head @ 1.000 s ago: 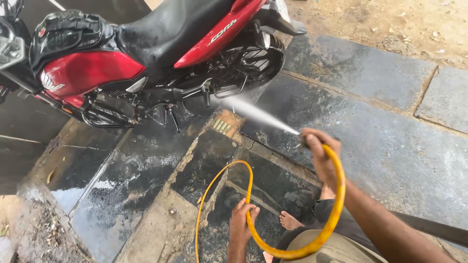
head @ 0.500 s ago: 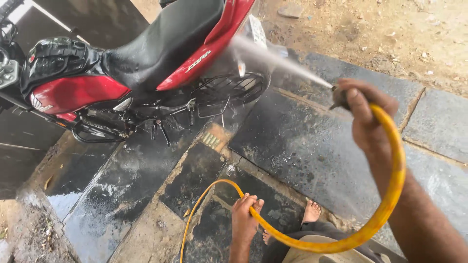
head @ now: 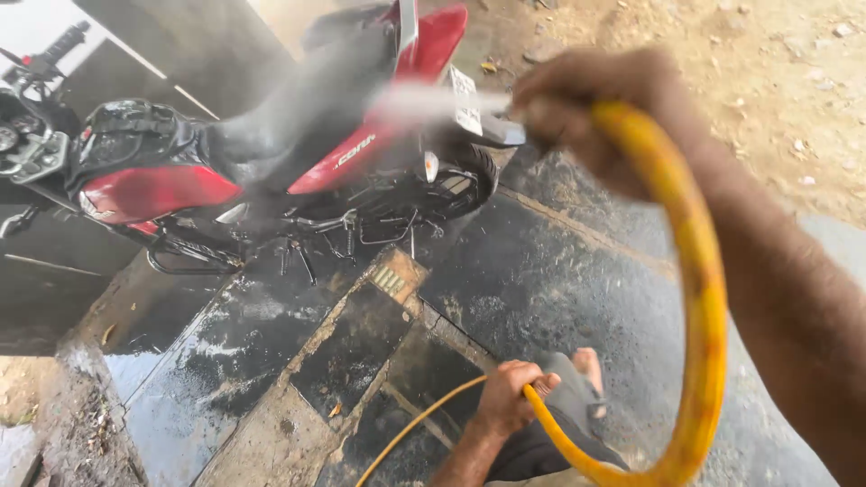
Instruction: Washing a motorcycle with a high-pressure water hose.
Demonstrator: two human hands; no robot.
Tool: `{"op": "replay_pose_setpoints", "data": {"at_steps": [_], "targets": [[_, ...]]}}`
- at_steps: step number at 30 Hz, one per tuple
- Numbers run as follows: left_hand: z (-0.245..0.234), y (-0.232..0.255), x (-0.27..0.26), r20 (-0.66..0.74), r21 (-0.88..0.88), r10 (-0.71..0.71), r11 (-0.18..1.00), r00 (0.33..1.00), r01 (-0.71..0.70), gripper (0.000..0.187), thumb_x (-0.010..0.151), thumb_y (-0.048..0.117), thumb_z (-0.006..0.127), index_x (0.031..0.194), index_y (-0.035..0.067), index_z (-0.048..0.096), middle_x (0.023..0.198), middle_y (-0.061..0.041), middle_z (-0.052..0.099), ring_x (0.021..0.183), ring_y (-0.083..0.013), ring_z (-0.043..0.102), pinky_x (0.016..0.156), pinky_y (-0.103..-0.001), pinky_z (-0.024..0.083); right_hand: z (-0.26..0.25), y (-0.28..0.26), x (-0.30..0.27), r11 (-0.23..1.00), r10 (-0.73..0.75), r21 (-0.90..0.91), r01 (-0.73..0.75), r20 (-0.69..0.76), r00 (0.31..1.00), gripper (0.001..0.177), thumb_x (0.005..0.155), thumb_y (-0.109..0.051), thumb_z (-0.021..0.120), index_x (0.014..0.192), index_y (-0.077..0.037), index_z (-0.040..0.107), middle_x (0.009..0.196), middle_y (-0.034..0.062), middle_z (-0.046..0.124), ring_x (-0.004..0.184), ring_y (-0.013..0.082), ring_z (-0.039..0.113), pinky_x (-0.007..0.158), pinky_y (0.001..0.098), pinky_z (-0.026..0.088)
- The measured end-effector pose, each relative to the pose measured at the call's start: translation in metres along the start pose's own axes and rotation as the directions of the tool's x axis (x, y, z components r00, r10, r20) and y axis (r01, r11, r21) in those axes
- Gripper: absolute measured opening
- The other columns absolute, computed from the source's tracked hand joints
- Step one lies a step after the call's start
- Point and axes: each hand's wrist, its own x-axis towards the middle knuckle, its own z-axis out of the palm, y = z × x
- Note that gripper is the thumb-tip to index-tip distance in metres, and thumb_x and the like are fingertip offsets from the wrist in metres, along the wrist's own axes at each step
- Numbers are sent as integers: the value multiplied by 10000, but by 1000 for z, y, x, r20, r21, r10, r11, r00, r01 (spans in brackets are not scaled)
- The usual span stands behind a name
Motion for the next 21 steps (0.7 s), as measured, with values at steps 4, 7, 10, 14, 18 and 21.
{"op": "replay_pose_setpoints", "data": {"at_steps": [4,7,10,14,18,21], "targets": [[33,-2,39,63,1,45,999,997,-45,511,1039,392,669,686,46,540,634,-123,528,642,-334,570,647,-451,459,-10,13,30,904,-421,11,427,179,889,115,972,-46,688,1071,12,689,990,147,740,875,226,738,780,336,598],[65,-12,85,-58,-100,71,992,996,-76,489,1040,372,661,693,50,538,647,-130,507,616,-335,554,615,-452,430,-45,54,69,954,-264,-88,287,208,942,124,1021,-73,712,1134,-25,726,1053,128,755,864,189,755,757,306,634],[71,15,147,-115,-159,-143,979,983,124,481,1015,404,686,691,62,585,635,-95,573,574,-280,605,551,-422,460,-62,80,102,968,-122,-183,172,257,959,107,1018,-67,702,1103,-20,746,881,132,738,730,208,732,667,329,595],[86,26,212,-176,-21,-50,999,983,47,506,980,397,726,659,45,556,587,-112,566,542,-271,589,540,-412,477,-74,105,157,930,-314,-87,358,318,894,124,989,-98,743,1084,-18,745,922,128,766,784,196,748,720,317,609],[69,78,260,-117,-395,-148,914,982,90,261,956,258,766,822,47,690,748,-77,685,665,-153,659,596,-337,521,-95,121,199,956,-226,-93,277,369,902,124,1048,-120,678,1100,-25,738,893,114,758,764,170,758,685,288,625],[33,145,297,-61,-478,-42,878,997,8,216,936,180,795,1088,51,711,815,-66,714,720,-114,686,657,-288,553,-100,137,234,959,-189,-139,249,342,921,149,1045,-120,676,1120,-15,750,904,123,764,787,188,760,704,303,619]]}}
